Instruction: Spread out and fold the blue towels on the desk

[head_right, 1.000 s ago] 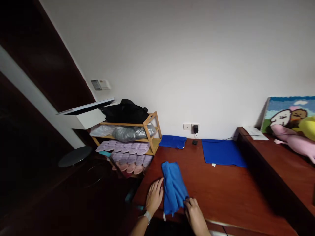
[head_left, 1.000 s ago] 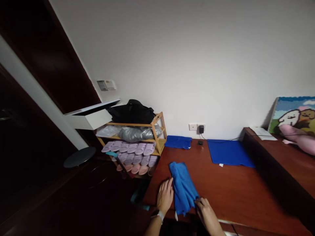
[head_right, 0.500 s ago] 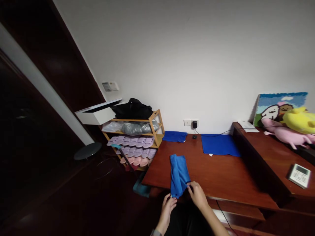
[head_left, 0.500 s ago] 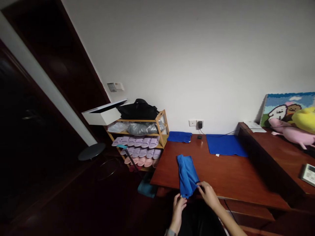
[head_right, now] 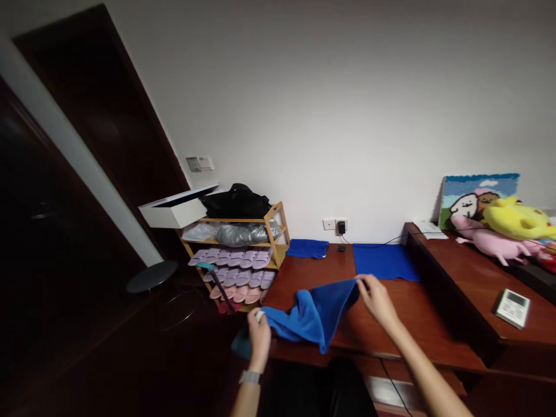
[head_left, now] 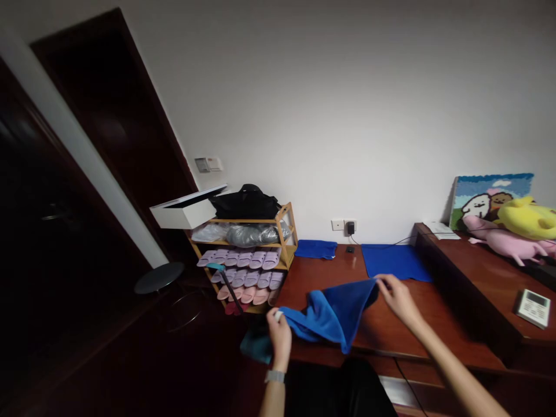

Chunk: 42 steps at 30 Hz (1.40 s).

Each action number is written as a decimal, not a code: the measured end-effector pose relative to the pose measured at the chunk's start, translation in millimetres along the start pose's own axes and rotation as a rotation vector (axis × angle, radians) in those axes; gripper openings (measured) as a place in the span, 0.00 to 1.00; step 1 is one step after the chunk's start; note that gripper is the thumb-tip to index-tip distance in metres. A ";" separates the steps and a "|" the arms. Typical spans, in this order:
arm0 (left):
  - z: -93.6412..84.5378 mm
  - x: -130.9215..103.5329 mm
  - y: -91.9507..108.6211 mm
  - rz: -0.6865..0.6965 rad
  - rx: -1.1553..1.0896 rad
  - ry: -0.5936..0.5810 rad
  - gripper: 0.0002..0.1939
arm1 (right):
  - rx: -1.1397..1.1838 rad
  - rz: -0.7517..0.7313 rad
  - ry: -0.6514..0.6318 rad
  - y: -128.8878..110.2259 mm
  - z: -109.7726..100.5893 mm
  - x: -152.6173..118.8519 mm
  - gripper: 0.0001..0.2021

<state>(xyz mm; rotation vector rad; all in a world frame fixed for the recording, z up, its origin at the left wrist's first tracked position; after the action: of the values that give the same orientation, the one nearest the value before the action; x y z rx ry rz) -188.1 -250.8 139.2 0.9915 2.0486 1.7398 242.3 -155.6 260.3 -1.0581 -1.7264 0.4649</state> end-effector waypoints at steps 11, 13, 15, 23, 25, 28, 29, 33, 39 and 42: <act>-147.5 66.9 171.1 0.805 0.586 0.113 0.17 | -0.462 -0.248 0.384 -75.0 -264.4 -5.0 0.29; -143.7 61.1 179.9 0.905 0.661 0.057 0.17 | -0.511 -0.292 0.366 -71.7 -282.6 -20.6 0.29; -132.7 57.8 178.3 0.925 0.706 -0.026 0.17 | -0.524 -0.280 0.312 -53.6 -292.2 -32.4 0.27; -42.7 71.6 145.2 0.798 0.784 -0.386 0.17 | -0.414 0.124 0.009 71.0 -254.5 -20.2 0.26; -21.6 82.9 160.4 0.838 0.776 -0.370 0.15 | -0.422 0.165 -0.004 83.5 -246.7 -1.4 0.27; -1.0 104.0 196.0 0.882 0.750 -0.308 0.15 | -0.458 0.134 0.072 76.8 -252.9 29.1 0.33; 1.9 110.3 207.8 0.892 0.740 -0.284 0.15 | -0.473 0.112 0.122 69.1 -258.9 36.3 0.34; -8.7 117.8 231.9 0.991 0.689 -0.165 0.18 | -0.522 -0.004 0.325 31.9 -280.8 32.6 0.34; -16.9 78.4 134.1 1.058 0.844 -0.251 0.21 | -0.453 -0.067 0.279 76.6 -249.4 -52.2 0.25; 4.2 48.6 58.3 0.958 0.951 -0.424 0.25 | -0.404 0.026 0.206 144.8 -203.5 -104.1 0.24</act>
<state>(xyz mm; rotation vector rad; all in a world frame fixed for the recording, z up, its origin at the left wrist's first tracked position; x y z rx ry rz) -202.2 -213.6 204.0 2.6535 2.2052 0.5016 497.7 -197.6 181.4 -1.3632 -1.6580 0.0152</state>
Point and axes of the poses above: each hand's wrist, its own x-axis towards the middle knuckle, its own z-axis out of the palm, y = z × x, the point moved 9 cm from there along x, towards the middle knuckle, and after that the axes turned 4 degrees about x, right-handed, at the moved point
